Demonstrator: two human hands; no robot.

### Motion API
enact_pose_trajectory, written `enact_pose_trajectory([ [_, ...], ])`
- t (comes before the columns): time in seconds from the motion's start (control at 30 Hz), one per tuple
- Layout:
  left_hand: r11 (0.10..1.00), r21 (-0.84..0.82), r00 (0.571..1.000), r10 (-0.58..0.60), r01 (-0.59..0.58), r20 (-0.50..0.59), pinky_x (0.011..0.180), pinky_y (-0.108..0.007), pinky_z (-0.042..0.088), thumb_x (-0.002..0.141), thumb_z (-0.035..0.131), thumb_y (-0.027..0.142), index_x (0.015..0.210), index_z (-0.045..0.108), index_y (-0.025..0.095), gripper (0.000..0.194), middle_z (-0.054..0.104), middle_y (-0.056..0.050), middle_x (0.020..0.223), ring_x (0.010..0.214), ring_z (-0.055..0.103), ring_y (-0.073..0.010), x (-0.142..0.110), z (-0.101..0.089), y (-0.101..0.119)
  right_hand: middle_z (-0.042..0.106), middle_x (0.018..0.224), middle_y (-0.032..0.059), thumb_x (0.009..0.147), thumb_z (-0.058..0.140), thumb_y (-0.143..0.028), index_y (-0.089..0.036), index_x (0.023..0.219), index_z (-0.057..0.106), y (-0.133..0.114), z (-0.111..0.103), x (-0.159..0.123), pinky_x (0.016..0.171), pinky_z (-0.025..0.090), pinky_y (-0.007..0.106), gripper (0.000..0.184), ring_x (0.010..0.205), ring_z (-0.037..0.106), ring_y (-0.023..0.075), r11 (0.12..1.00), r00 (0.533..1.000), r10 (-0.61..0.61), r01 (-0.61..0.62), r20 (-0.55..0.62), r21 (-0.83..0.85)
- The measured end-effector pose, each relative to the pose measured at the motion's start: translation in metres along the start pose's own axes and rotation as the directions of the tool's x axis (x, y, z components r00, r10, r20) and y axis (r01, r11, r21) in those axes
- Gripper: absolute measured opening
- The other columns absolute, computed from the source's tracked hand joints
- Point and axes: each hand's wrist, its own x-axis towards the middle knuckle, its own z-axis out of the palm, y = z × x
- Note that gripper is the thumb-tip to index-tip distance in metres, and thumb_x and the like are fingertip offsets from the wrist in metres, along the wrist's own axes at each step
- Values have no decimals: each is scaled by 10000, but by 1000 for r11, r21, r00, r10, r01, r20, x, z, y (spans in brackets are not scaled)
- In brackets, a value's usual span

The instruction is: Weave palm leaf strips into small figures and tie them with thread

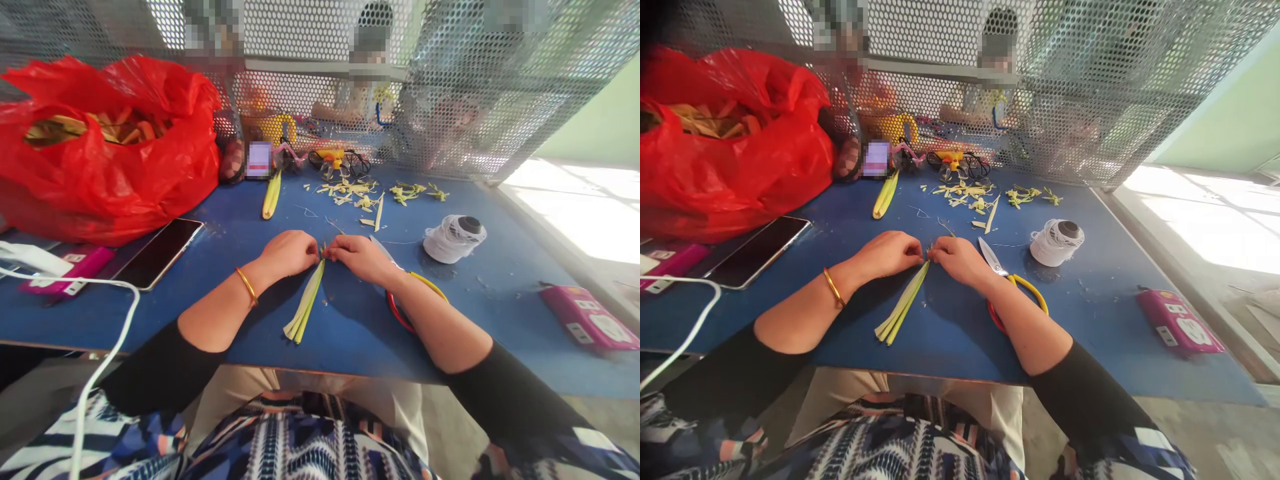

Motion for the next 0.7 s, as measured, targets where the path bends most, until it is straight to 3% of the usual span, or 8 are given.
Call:
enact_pose_trajectory([
  [0.17, 1000, -15, 999, 4, -4, 40, 552, -259, 302, 777, 652, 283, 715, 748, 213, 134, 625, 11, 571, 564, 508, -124, 5, -10, -13, 705, 822, 26, 850, 479, -158, -198, 640, 535, -4, -1, -2, 772, 426, 273, 221, 822, 617, 160, 1000, 998, 1, -1, 56, -16],
  [0.27, 976, -218, 998, -15, 28, 61, 541, -246, 322, 747, 661, 250, 655, 706, 186, 121, 578, 29, 524, 527, 489, -111, 9, -8, -15, 682, 771, 14, 842, 496, -168, -198, 624, 529, -3, -1, -1, 737, 413, 257, 223, 764, 588, 143, 1000, 999, -11, 11, 50, -1],
  [0.43, 741, -641, 980, -146, 199, 135, 450, -226, 309, 731, 593, 172, 591, 597, 178, 140, 528, 34, 476, 426, 423, -88, 12, 3, -5, 630, 693, -6, 831, 509, -190, -201, 611, 550, 3, -2, 2, 658, 383, 257, 224, 677, 538, 140, 1000, 999, -3, 2, 52, 17],
  [0.57, 583, -777, 971, -167, 237, 170, 422, -204, 298, 729, 568, 159, 554, 557, 176, 176, 511, 24, 458, 417, 423, -78, 11, 8, 1, 629, 699, -7, 837, 500, -190, -206, 627, 568, 4, -2, 2, 655, 373, 260, 221, 674, 533, 139, 1000, 998, -18, 18, 65, 9],
  [0.7, 460, -847, 961, -194, 267, 197, 419, -192, 331, 728, 552, 129, 601, 574, 160, 133, 623, -4, 599, 470, 530, -79, 11, 10, 3, 549, 604, -36, 826, 499, -207, -204, 644, 578, 2, -4, 0, 581, 317, 258, 198, 573, 456, 119, 1000, 994, 6, -3, 105, -31],
])
